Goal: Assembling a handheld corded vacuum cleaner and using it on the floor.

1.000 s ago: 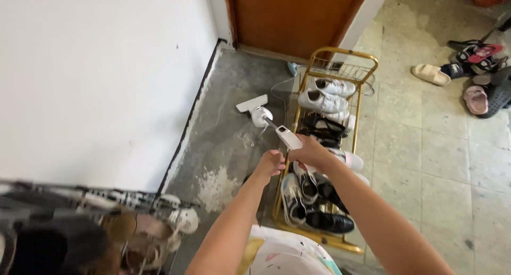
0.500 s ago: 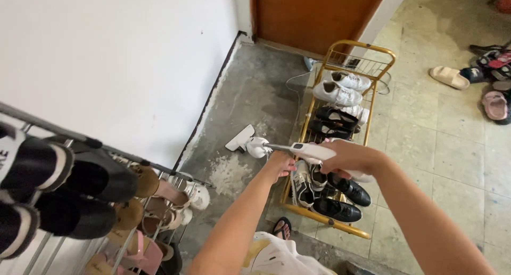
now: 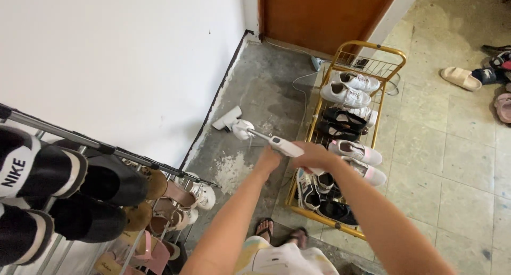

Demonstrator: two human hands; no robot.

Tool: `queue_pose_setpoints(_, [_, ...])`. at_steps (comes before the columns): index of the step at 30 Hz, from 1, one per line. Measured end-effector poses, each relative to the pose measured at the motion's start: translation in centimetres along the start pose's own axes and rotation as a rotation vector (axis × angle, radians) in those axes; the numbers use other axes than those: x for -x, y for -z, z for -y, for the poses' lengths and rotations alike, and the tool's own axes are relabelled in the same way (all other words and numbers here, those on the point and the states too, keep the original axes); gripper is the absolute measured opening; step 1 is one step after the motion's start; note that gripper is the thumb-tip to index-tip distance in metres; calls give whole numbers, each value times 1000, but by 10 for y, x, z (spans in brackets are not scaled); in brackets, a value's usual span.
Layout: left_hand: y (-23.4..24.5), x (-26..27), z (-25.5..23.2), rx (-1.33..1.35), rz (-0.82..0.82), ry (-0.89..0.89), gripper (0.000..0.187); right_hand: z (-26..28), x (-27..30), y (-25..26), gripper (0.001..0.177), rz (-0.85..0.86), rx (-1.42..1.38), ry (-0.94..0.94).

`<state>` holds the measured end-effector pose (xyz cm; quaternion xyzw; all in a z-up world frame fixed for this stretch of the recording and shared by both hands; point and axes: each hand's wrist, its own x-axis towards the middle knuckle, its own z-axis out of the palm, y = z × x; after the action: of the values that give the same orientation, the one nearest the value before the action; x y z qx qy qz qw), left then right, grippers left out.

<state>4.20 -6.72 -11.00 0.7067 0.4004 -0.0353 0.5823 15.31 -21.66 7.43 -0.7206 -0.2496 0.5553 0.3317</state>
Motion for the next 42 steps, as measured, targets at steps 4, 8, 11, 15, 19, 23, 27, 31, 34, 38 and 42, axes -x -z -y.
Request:
queue_pose_setpoints(4, [1,13,-29,-218,4,27,74,-16,-4,-5,76,-32,8,18])
queue_pose_setpoints(8, [-18,19,-34,-379,-20,-12,84,-29,10,17,76,-1,97,42])
queue_pose_setpoints(11, [-54,19,-38,-390,-104,-92,98,-47,26,47,76,19,132,55])
queue_pose_setpoints(15, [-117,44,-96,-567,-23,21,105,-65,75,104,76,58,149,39])
queue_pose_setpoints(19, [-196,62,-127,-508,-74,-111,102,-86,118,162,78,110,161,37])
queue_pose_setpoints(23, [-255,53,-134,-440,-188,-293,90,-99,148,207,56,126,196,10])
queue_pose_setpoints(27, [-274,59,-164,-439,-194,-398,69,-82,178,233,48,99,316,-33])
queue_pose_setpoints(31, [-274,52,-172,-412,-68,-538,49,-81,185,242,49,103,304,-57])
queue_pose_setpoints(34, [-258,55,-193,-370,13,-492,44,-73,185,246,52,80,305,-51])
queue_pose_setpoints(38, [-243,56,-180,-361,90,-353,48,-66,180,227,54,60,370,-76])
queue_pose_setpoints(42, [-240,25,-152,-414,-104,-446,62,-56,170,220,55,54,359,20])
